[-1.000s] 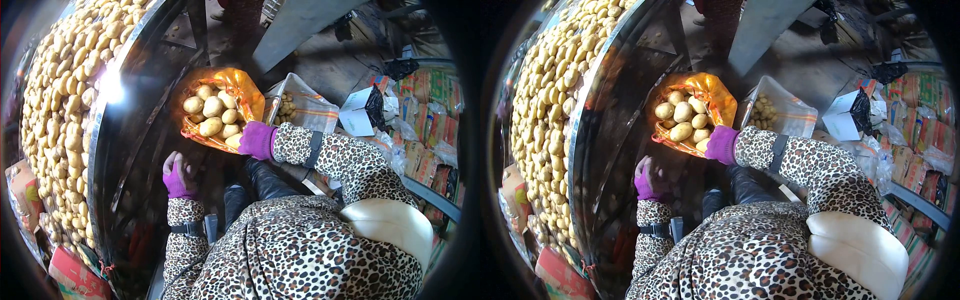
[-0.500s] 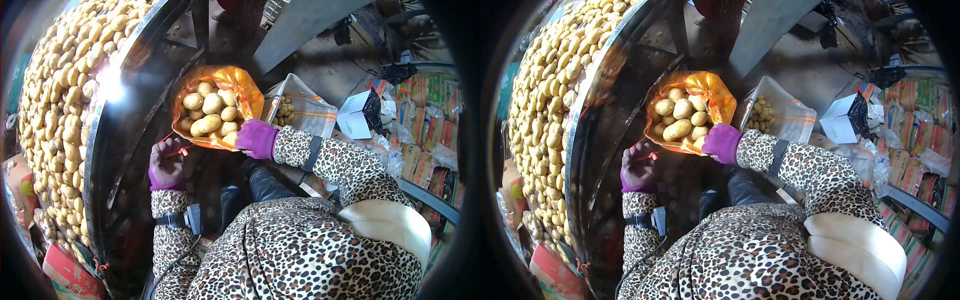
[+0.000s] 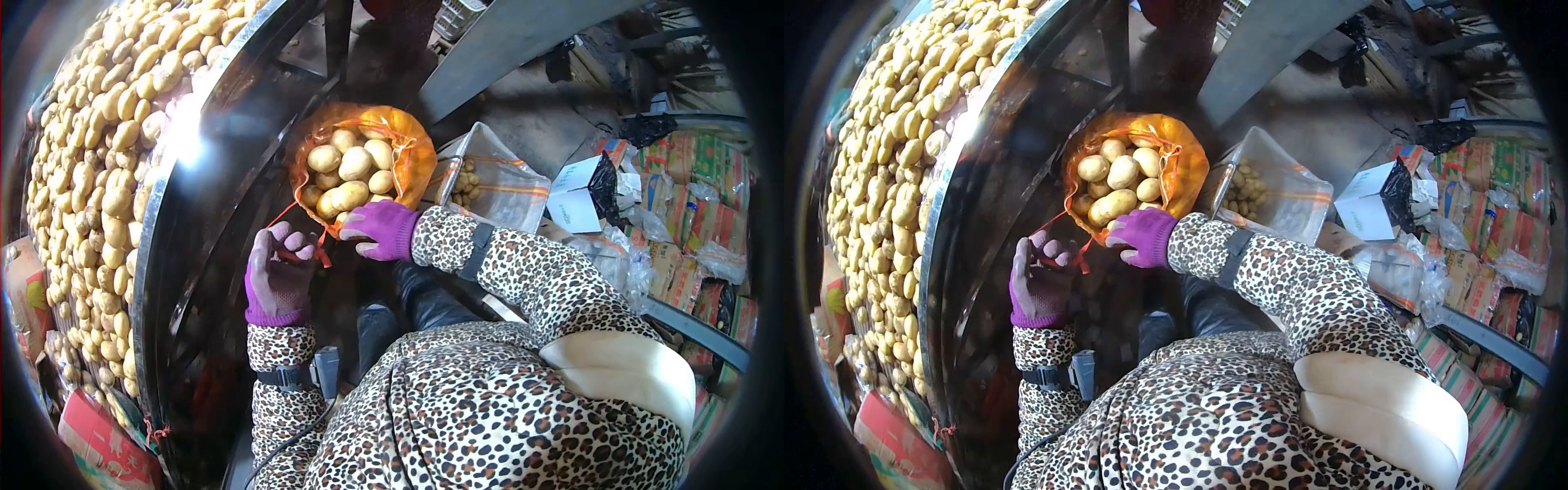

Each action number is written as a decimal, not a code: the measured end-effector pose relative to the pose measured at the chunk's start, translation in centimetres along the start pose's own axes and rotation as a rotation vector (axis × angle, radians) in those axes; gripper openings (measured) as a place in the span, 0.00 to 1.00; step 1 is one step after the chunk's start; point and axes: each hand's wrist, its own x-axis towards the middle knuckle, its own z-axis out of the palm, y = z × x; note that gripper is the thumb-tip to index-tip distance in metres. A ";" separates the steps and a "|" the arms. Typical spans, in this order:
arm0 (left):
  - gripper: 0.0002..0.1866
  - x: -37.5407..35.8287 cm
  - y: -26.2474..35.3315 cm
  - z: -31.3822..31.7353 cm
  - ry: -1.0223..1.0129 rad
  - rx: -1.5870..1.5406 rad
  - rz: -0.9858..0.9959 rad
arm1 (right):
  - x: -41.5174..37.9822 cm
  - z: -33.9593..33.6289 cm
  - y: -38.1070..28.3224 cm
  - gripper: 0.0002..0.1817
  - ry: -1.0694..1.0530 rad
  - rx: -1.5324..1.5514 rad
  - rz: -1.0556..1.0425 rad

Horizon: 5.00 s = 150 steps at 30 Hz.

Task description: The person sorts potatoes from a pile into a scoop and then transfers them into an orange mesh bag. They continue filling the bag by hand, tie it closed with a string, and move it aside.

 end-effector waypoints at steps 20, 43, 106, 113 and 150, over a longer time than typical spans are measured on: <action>0.15 -0.5 0.0 -1.2 -0.140 -0.038 0.037 | 10.3 -2.1 1.9 0.28 -0.201 -0.339 0.305; 0.18 -2.3 3.7 -1.5 -0.165 0.363 0.072 | 12.5 -1.3 0.7 0.30 -0.227 -0.548 0.384; 0.17 -5.5 1.9 -2.0 -0.217 0.525 0.056 | 7.9 -9.2 4.3 0.22 0.256 -0.227 0.486; 0.16 -5.6 2.3 -2.7 -0.267 0.488 0.057 | 5.2 -8.9 1.9 0.15 0.286 -0.607 0.298; 0.18 -7.0 4.2 -3.1 -0.196 0.640 -0.066 | 10.0 -0.7 -5.3 0.17 -0.091 -0.179 0.590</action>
